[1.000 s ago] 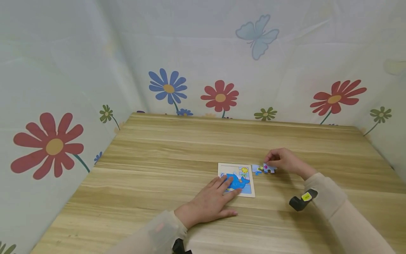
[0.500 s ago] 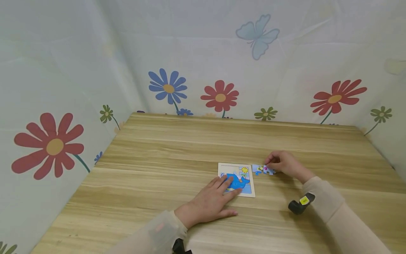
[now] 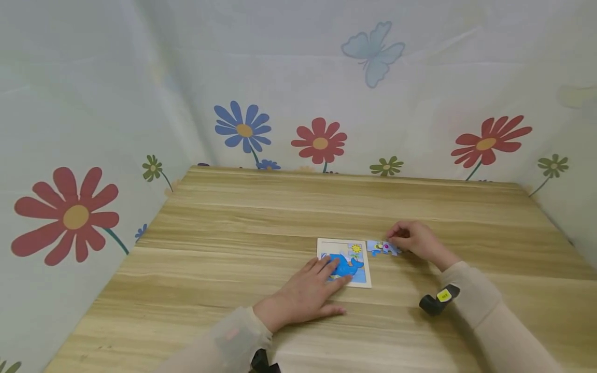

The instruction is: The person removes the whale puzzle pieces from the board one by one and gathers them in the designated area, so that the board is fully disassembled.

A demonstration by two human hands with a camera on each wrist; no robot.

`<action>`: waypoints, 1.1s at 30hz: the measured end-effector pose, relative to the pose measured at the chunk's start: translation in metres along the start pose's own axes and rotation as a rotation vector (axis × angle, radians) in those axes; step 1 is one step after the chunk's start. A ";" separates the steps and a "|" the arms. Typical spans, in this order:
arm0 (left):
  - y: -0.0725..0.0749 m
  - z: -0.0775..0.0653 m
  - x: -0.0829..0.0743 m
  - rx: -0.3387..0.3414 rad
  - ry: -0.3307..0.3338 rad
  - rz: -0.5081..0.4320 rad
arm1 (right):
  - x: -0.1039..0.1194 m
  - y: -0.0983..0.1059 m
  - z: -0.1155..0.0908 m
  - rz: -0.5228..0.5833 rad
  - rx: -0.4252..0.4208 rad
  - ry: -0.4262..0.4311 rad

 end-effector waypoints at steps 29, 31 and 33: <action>-0.001 0.023 -0.003 -0.026 -0.016 0.011 | 0.040 -0.033 0.000 0.071 -0.089 0.149; -0.002 0.023 -0.003 -0.028 -0.018 0.014 | 0.043 -0.038 -0.001 0.049 -0.099 0.182; -0.002 0.023 -0.003 -0.034 -0.019 0.018 | 0.047 -0.043 -0.001 0.030 -0.094 0.211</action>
Point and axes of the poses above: each hand's wrist, its own z-axis towards the middle knuckle, its own y-axis out of the back of the hand, x = y × z, the point moved 3 cm from there along z, towards the middle knuckle, and after that the axes turned 8 degrees about -z, right-handed, at the moved point
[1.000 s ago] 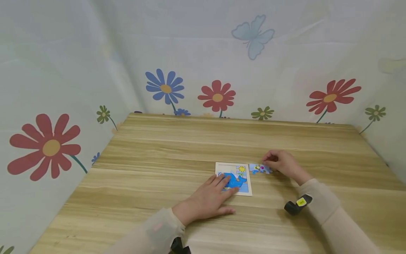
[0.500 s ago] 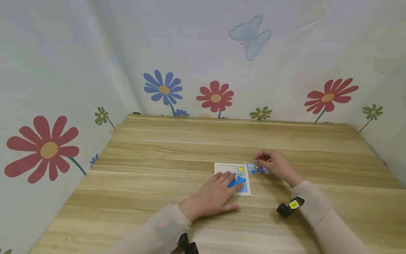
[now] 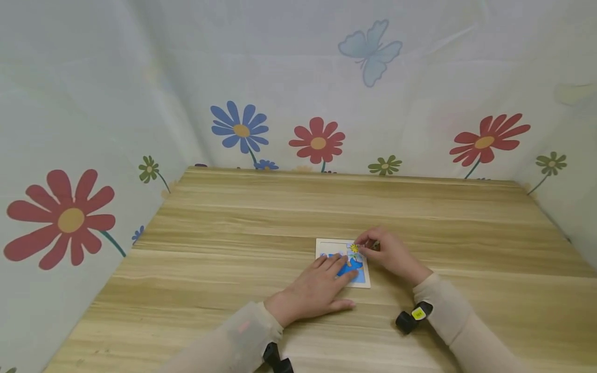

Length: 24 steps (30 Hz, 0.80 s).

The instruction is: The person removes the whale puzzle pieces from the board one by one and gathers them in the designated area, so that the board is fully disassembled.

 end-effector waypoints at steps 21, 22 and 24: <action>0.001 -0.001 -0.002 0.006 0.005 0.012 | 0.010 -0.013 -0.003 -0.106 -0.030 0.069; 0.001 -0.001 -0.002 0.004 0.005 0.014 | 0.011 -0.013 -0.003 -0.109 -0.031 0.070; 0.001 -0.001 -0.002 -0.002 0.002 0.015 | 0.012 -0.013 -0.003 -0.110 -0.031 0.074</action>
Point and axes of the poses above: each hand's wrist, its own z-axis towards the middle knuckle, its own y-axis out of the back of the hand, x = y × z, the point moved 3 cm from there along z, towards the middle knuckle, and after that the axes turned 8 degrees about -z, right-handed, at the moved point
